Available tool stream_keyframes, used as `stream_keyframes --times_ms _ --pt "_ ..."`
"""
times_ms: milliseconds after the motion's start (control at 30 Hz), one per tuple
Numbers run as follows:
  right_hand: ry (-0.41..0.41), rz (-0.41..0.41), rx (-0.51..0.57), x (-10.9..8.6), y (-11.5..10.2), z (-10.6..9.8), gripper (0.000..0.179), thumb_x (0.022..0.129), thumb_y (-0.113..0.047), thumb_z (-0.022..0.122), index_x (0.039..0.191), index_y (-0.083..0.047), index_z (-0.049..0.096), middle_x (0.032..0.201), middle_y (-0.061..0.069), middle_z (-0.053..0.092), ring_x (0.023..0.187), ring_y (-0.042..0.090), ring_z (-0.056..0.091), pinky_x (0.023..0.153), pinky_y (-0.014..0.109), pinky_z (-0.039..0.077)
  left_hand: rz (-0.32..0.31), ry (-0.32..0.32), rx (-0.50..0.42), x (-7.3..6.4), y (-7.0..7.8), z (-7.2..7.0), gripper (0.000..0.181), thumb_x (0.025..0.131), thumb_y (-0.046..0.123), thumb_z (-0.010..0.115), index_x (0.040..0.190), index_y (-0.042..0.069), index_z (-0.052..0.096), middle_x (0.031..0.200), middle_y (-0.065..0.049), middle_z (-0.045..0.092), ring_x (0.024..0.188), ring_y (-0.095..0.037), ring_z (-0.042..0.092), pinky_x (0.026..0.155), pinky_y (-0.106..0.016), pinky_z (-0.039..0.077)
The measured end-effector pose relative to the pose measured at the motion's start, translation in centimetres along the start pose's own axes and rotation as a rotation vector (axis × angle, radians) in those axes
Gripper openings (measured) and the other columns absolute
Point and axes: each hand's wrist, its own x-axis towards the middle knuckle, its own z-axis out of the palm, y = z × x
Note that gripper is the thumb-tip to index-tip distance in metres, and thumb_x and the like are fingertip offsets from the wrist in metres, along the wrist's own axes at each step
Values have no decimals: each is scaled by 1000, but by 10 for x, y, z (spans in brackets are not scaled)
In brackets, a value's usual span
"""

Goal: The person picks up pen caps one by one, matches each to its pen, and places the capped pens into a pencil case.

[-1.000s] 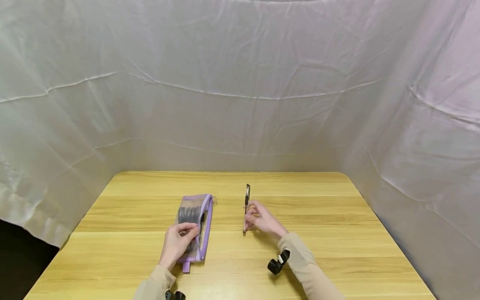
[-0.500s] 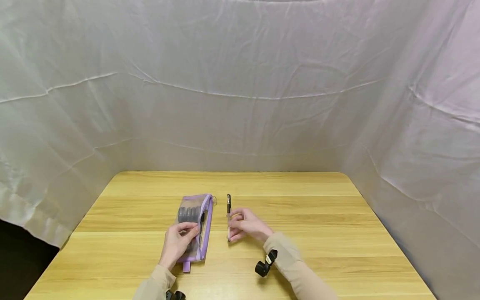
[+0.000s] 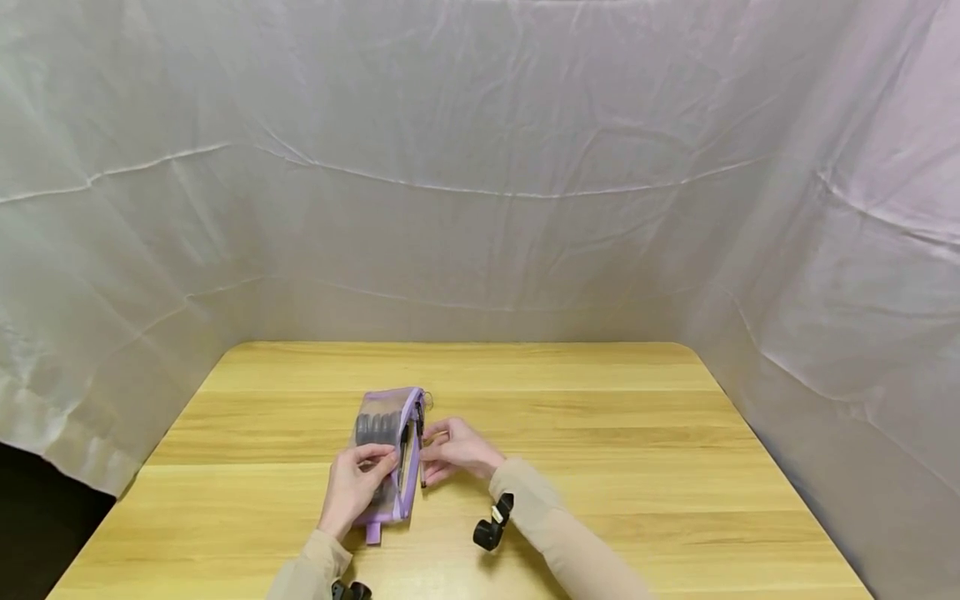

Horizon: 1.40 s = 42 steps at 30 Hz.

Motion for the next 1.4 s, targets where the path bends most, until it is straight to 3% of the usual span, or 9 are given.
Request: stream_keyframes --times_ms 167,500,733,933,1100,1200,1300,1400 --pt "1 -18 34 1 2 0 49 93 4 62 138 13 45 103 27 69 61 18 69 65 32 63 1 0 -1 -1 0 2 14 88 9 76 98 -1 77 96 -19 77 73 -3 63 62 -17 50" --pt "10 -55 11 -14 10 -19 50 93 0 62 139 11 45 112 33 67 66 14 69 65 30 63 -10 -2 -19 -2 0 3 15 87 7 76 99 -2 77 93 -18 77 73 -2 63 63 -17 52" --pt "105 -129 -69 -31 13 -35 49 94 -1 62 138 12 46 113 34 65 70 14 67 64 30 62 3 -10 3 -1 1 6 14 87 6 75 98 -2 77 88 -17 77 70 -2 61 61 -17 51" --pt "223 -228 -182 -51 24 -64 42 96 -1 60 133 14 50 112 35 62 80 21 68 70 34 62 15 -30 55 1 2 7 13 86 6 75 97 0 77 83 -12 76 68 -5 59 59 -18 49" --pt "304 -305 -274 -69 28 -90 40 98 -3 59 131 17 50 114 36 60 92 34 69 80 39 63 69 -73 125 4 2 9 10 85 7 75 94 3 78 78 -5 74 66 -6 58 60 -18 48" --pt "332 -334 -349 -80 30 -104 38 99 -5 58 131 16 52 114 34 61 97 37 67 81 36 62 100 -96 159 6 2 9 8 86 10 75 92 5 79 78 -2 75 67 -5 59 63 -19 49" --pt "391 -364 -460 -93 33 -120 37 100 -8 59 130 14 55 117 31 63 104 37 65 87 32 58 97 -126 194 10 1 3 11 90 15 73 94 7 79 82 -1 75 70 -5 60 66 -19 49" --pt "475 -373 -589 -106 37 -134 37 100 -10 59 131 10 56 124 29 62 112 39 62 96 39 56 92 -141 252 17 -1 -10 16 93 18 70 101 5 77 87 -3 75 76 -9 62 72 -24 52"
